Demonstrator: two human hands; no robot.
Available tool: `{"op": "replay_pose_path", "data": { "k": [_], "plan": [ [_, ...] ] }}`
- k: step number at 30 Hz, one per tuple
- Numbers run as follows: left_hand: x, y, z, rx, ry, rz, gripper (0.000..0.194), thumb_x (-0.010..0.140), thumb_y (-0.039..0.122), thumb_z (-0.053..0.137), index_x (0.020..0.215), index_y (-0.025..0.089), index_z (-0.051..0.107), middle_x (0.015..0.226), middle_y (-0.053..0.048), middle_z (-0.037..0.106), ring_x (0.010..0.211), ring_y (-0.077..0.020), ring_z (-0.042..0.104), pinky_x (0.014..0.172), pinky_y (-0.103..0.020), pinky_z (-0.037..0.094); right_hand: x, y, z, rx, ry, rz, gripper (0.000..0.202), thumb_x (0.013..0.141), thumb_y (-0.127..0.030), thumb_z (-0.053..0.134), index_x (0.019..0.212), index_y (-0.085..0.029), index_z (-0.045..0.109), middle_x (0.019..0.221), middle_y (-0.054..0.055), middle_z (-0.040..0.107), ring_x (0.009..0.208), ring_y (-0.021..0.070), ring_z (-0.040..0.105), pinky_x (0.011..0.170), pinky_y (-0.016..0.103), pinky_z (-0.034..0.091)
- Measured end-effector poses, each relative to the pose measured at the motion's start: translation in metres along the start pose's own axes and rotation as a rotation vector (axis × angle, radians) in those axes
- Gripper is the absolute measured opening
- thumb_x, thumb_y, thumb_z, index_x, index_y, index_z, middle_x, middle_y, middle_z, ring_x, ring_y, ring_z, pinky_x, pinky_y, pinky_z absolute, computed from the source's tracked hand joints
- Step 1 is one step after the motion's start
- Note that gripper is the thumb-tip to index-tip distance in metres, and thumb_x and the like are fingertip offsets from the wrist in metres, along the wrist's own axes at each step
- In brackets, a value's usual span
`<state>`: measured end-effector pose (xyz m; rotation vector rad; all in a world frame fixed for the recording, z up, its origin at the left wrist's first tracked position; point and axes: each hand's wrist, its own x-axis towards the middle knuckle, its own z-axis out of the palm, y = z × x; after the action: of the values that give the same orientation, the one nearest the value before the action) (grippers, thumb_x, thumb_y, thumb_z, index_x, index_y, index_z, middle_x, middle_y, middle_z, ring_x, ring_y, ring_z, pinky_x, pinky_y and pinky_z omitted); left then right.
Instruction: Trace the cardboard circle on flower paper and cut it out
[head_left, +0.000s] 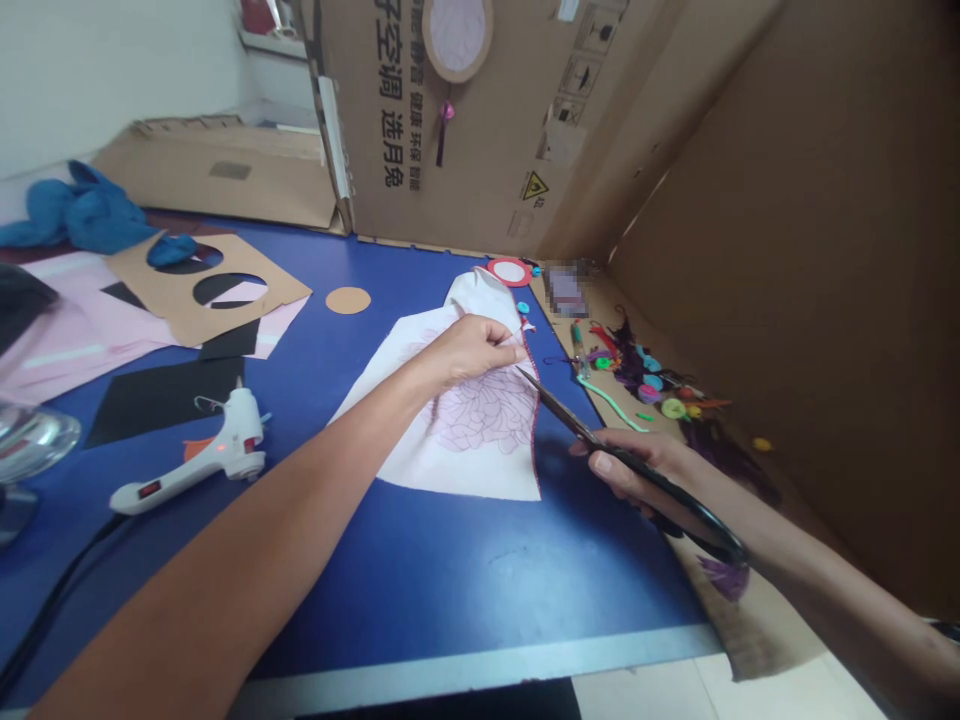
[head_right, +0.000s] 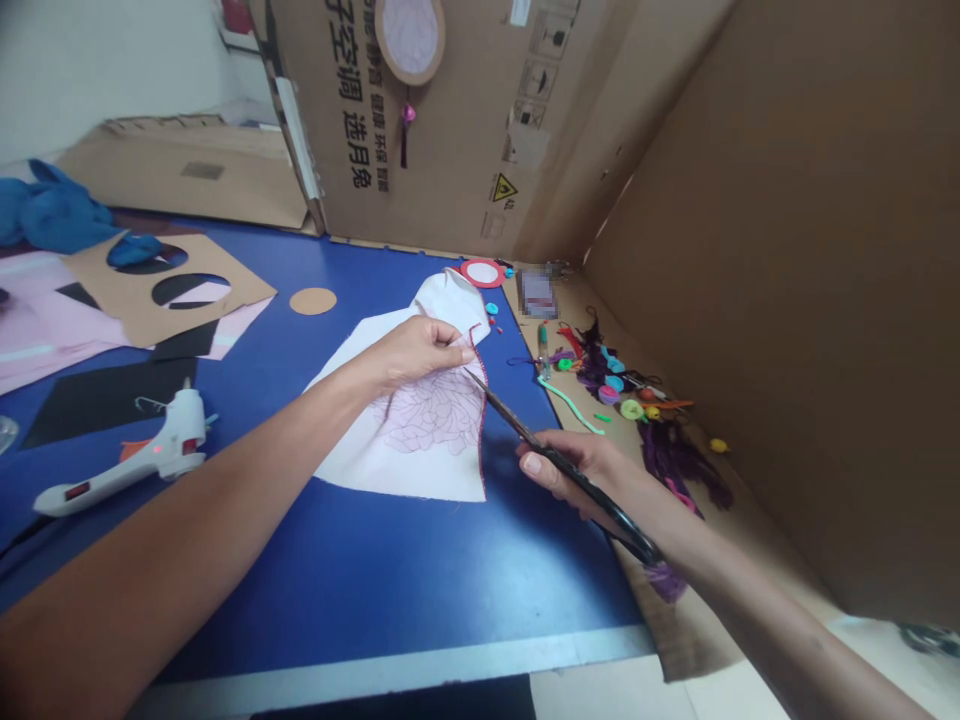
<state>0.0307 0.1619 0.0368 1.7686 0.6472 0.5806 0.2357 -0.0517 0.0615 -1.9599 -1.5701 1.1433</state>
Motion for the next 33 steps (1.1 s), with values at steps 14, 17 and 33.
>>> {"op": "replay_pose_path", "data": {
  "k": [14,17,33],
  "plan": [
    [0.0008,-0.0015,-0.0012,0.006,-0.021,0.007,0.041,0.089,0.028,0.075,0.059,0.021,0.049,0.062,0.005,0.038,0.06,-0.0112,0.032,0.063,-0.033,0.021,-0.0013,-0.0012,0.0007,-0.018,0.001,-0.003,0.057,0.093,-0.075,0.072,0.104,-0.019,0.078,0.064,-0.004,0.043,0.054,0.0154,0.041,0.049,0.027,0.03],
    [0.0007,-0.002,-0.0014,0.0,-0.019,0.005,0.04,0.088,0.027,0.075,0.059,0.021,0.049,0.062,0.005,0.039,0.06,-0.0112,0.033,0.063,-0.032,0.022,-0.0019,0.0009,0.0014,-0.024,0.015,-0.025,0.057,0.092,-0.075,0.073,0.104,-0.02,0.08,0.064,-0.003,0.045,0.054,0.016,0.043,0.048,0.027,0.032],
    [-0.0003,-0.001,-0.001,0.01,-0.026,-0.002,0.042,0.09,0.029,0.074,0.059,0.022,0.047,0.063,0.005,0.037,0.061,-0.0113,0.031,0.063,-0.033,0.021,-0.0023,0.005,0.0013,-0.034,0.027,-0.038,0.053,0.093,-0.071,0.074,0.105,-0.02,0.081,0.066,-0.002,0.048,0.056,0.0172,0.044,0.048,0.027,0.033]
  ]
}}
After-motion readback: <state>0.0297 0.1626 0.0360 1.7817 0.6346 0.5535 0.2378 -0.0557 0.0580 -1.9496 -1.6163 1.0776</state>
